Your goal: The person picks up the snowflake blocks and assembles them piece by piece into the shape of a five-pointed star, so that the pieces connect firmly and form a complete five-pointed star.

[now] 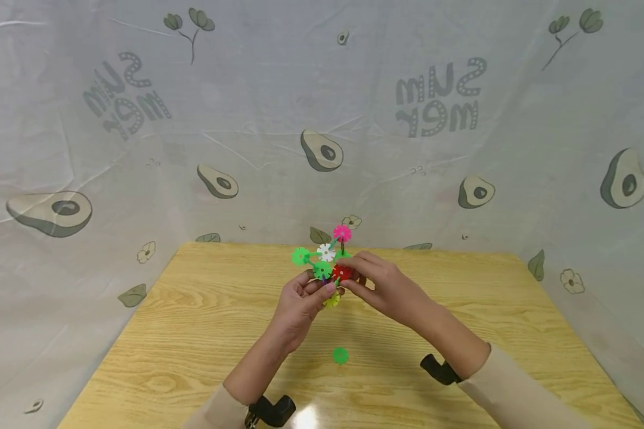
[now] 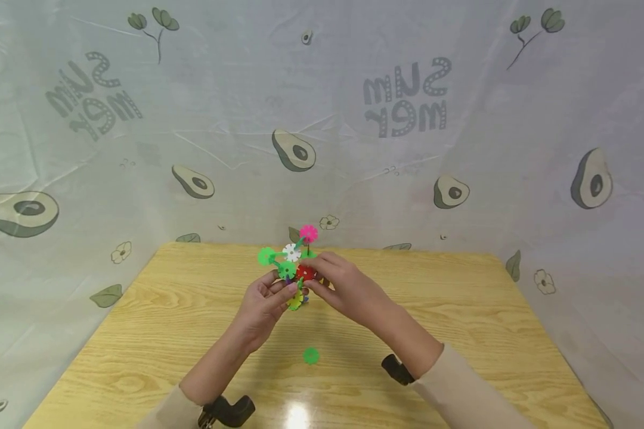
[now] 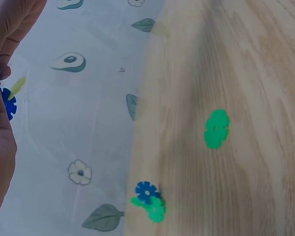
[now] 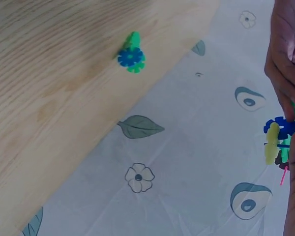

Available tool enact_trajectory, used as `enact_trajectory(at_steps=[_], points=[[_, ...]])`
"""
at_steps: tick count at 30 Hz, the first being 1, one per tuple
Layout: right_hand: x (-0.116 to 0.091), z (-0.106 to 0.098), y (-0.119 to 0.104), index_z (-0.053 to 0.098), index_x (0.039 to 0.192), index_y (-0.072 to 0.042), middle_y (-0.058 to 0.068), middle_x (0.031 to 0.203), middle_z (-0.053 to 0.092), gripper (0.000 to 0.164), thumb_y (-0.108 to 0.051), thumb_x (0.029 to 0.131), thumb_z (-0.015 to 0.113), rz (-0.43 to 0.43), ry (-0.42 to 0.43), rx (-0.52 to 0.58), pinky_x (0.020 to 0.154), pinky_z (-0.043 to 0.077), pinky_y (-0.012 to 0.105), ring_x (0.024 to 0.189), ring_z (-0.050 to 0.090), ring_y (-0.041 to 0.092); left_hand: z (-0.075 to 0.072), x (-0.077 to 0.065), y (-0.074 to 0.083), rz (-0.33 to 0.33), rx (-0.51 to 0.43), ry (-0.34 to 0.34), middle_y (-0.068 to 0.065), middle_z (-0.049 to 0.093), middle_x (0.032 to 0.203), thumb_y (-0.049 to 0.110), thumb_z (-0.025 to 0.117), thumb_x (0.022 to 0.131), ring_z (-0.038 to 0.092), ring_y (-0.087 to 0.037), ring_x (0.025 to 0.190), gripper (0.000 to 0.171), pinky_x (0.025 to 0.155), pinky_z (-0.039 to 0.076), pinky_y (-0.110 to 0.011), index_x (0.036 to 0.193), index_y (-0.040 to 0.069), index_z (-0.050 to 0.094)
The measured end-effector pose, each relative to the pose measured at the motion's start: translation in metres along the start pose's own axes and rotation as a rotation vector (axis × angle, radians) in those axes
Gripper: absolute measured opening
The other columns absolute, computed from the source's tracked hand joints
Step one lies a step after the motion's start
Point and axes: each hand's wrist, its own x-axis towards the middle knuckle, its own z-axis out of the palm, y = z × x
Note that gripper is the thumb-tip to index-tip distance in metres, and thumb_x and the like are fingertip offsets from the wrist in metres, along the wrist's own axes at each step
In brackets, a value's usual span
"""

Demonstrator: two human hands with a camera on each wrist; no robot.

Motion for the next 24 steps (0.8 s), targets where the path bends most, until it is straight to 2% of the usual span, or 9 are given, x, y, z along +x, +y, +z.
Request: enact_trajectory(at_steps=[5, 10, 15, 20, 24], points=[[0.002, -0.003, -0.003, 0.066, 0.134, -0.003, 0.004, 0.109, 0.067, 0.044, -0.005, 0.092, 0.078, 0.041, -0.026, 0.008, 0.069, 0.055, 0.019, 0.081, 0.059, 0.006, -0.001, 0.0, 0.004, -0.001, 0.016, 0.011, 0.004, 0.076, 0.116, 0.003, 0.062, 0.103, 0.075, -0.009, 0.105, 0.047, 0.098, 0.058, -0.025, 0.146, -0.007, 0.047], [0.002, -0.004, -0.003, 0.065, 0.134, -0.003, 0.005, 0.114, 0.065, 0.042, -0.006, 0.094, 0.077, 0.056, -0.009, 0.009, 0.067, 0.052, 0.019, 0.079, 0.054, 0.004, -0.004, 0.0, 0.004, -0.007, 0.008, 0.033, 0.001, 0.075, 0.12, 0.002, 0.061, 0.104, 0.076, -0.011, 0.105, 0.047, 0.101, 0.058, -0.026, 0.147, -0.005, 0.046], [0.0, -0.005, -0.003, 0.066, 0.133, -0.003, 0.007, 0.116, 0.067, 0.04, -0.007, 0.095, 0.076, 0.066, 0.03, 0.011, 0.069, 0.055, 0.021, 0.083, 0.059, 0.006, -0.009, 0.001, 0.003, -0.007, -0.009, 0.08, 0.001, 0.074, 0.12, 0.002, 0.061, 0.104, 0.077, -0.011, 0.104, 0.044, 0.102, 0.058, -0.026, 0.145, -0.004, 0.047], [-0.006, 0.004, 0.004, 0.067, 0.129, -0.003, 0.011, 0.118, 0.071, 0.034, -0.005, 0.096, 0.074, 0.127, 0.099, 0.044, 0.079, 0.063, 0.031, 0.097, 0.069, 0.017, -0.012, 0.003, 0.004, 0.002, -0.036, 0.142, 0.002, 0.074, 0.116, -0.001, 0.058, 0.104, 0.077, -0.011, 0.102, 0.038, 0.1, 0.058, -0.024, 0.141, -0.003, 0.049], [-0.017, 0.022, 0.014, 0.067, 0.128, -0.002, 0.013, 0.119, 0.073, 0.029, -0.008, 0.099, 0.071, 0.251, 0.12, 0.079, 0.088, 0.064, 0.042, 0.108, 0.071, 0.027, -0.014, 0.005, 0.005, 0.001, -0.044, 0.171, 0.002, 0.074, 0.116, -0.002, 0.058, 0.104, 0.077, -0.011, 0.102, 0.037, 0.099, 0.059, -0.023, 0.141, -0.002, 0.05]])
